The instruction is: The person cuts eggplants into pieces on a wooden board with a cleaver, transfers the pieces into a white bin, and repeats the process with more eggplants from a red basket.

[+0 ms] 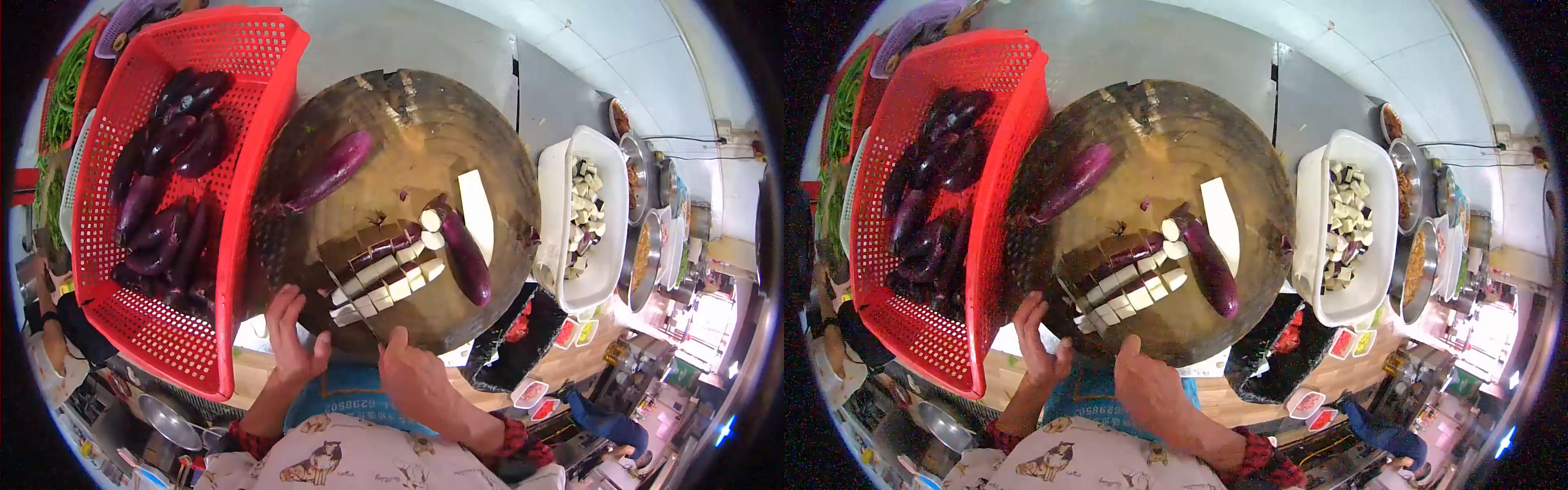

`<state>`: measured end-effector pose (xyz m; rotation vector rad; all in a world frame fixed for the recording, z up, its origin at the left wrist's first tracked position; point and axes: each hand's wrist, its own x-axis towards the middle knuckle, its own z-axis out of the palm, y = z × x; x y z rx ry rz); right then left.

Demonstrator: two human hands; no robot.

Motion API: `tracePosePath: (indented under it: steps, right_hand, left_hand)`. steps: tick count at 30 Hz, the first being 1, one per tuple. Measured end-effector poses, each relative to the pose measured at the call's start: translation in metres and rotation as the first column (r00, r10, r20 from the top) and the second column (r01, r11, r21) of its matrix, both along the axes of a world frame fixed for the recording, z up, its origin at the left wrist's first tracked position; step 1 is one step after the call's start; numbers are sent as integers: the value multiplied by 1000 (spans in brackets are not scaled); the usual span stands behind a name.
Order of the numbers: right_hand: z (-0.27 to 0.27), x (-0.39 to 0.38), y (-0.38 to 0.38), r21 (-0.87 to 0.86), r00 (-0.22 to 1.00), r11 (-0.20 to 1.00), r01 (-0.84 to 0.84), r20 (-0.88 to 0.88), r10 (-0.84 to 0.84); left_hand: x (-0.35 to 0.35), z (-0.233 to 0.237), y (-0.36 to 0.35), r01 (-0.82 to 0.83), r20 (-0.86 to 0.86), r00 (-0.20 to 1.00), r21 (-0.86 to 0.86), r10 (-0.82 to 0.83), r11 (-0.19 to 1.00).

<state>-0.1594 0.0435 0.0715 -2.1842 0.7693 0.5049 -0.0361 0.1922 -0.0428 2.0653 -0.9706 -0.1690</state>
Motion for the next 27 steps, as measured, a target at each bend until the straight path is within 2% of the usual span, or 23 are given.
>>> tracePosePath:
  steps: [1,2,3,5,6,8,9,11,12,13,14,15,17,18,19,21,23,25,26,27]
  right_hand:
    - [-13,1,0,-26,999,999,30,17,-30]
    - [-20,2,0,-43,998,998,54,40,-52]
    - [-13,-2,3,-30,997,997,68,29,-67]
    - [0,-2,-12,6,997,997,72,26,-72]
    - [5,-11,-16,9,997,997,74,22,-74]
    - [15,-41,-20,62,948,952,299,95,-303]
    - [15,-57,-24,56,945,950,309,100,-313]
    - [2,-90,-28,340,795,757,558,42,-605]
    - [-4,-104,-21,337,793,756,561,46,-608]
    - [-9,-119,-14,470,652,539,699,-109,-750]
    - [-17,-129,-11,552,485,273,788,-284,-827]
    - [-25,-130,-9,555,477,266,788,-277,-834]
    - [-47,-123,3,589,447,212,780,-287,-847]
    - [-71,-125,11,533,556,428,730,-99,-825]
    - [-69,-110,8,537,547,419,732,-98,-831]
    - [-61,-78,-8,601,449,241,762,-222,-866]
    - [-73,-70,-15,630,487,254,734,-227,-843]
    - [-70,-52,-29,565,652,463,683,-188,-734]
    - [-75,-50,-29,567,652,460,684,-190,-734]
    - [-82,-47,-28,561,728,575,595,-74,-681]
  left_hand:
    - [0,-1,-3,-20,10,1000,22,20,1000]
    - [0,3,-7,54,-51,998,114,-49,992]
    - [-5,11,-8,70,-62,996,127,-62,989]
    - [-3,12,-27,93,11,995,348,-103,933]
    - [-4,9,-28,90,25,994,363,-106,927]
    - [-3,12,-34,113,44,989,386,-141,916]
    - [0,13,-40,126,77,982,401,-171,907]
    - [4,10,-51,126,100,979,387,-178,913]
    - [8,11,-57,178,65,976,327,-210,928]
    - [12,12,-64,226,32,969,266,-243,937]
    - [15,13,-72,261,5,964,185,-267,947]
    - [22,16,-81,271,12,961,183,-278,945]
    - [33,22,-97,398,-31,916,182,-399,899]
    - [36,24,-103,413,-63,911,177,-408,893]
    - [36,27,-107,422,-60,906,180,-418,889]
    - [37,30,-116,459,-33,885,237,-465,856]
    - [32,27,-121,469,-25,878,242,-478,849]
    - [27,19,-122,473,-19,875,244,-484,847]
    - [24,13,-122,416,-39,909,136,-415,899]
    - [21,7,-122,348,-68,936,30,-345,937]
